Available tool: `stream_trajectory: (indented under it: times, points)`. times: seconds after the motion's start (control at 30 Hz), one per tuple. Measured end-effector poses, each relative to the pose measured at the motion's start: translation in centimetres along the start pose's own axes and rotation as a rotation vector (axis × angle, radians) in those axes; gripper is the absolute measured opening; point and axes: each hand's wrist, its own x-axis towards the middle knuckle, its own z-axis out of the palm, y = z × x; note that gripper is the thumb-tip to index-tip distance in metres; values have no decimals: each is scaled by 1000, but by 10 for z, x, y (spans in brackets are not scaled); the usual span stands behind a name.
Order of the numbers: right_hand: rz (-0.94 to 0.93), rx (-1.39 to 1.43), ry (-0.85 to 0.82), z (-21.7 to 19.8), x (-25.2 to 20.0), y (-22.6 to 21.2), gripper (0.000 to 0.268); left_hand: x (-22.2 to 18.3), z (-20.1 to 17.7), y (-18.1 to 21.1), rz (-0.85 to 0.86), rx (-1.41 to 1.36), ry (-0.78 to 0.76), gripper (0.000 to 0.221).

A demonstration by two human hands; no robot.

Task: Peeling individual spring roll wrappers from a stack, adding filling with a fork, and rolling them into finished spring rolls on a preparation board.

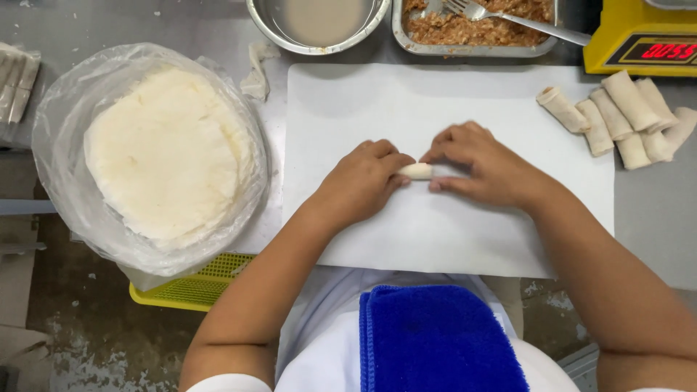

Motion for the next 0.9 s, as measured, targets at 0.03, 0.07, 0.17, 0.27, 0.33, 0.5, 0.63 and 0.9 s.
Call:
stream_trajectory:
  times: [0.03,0.07,0.17,0.27,0.33,0.5,0.63,0.9]
  points:
    - [0,-1,0,0,-4,0,34,-2,-5,4,0,0,1,29]
    - [51,127,30,1,-9,-1,29,-5,-10,8,-16,-145,-13,30]
    - [106,414,73,6,-22,4,23,-12,-17,19,-9,-401,-17,30]
    - [108,673,40,7,-30,17,21,-14,-20,26,40,-499,18,28]
    - [113,773,-3,1,-33,8,22,-17,-22,29,71,-488,38,27]
    - [61,920,-16,10,-40,-2,26,-25,-18,40,92,-531,54,26]
    - [60,913,5,16,-58,-2,17,-26,-7,35,115,-692,8,31]
    - [97,981,156,35,-77,-11,30,-28,9,40,-13,-791,9,34]
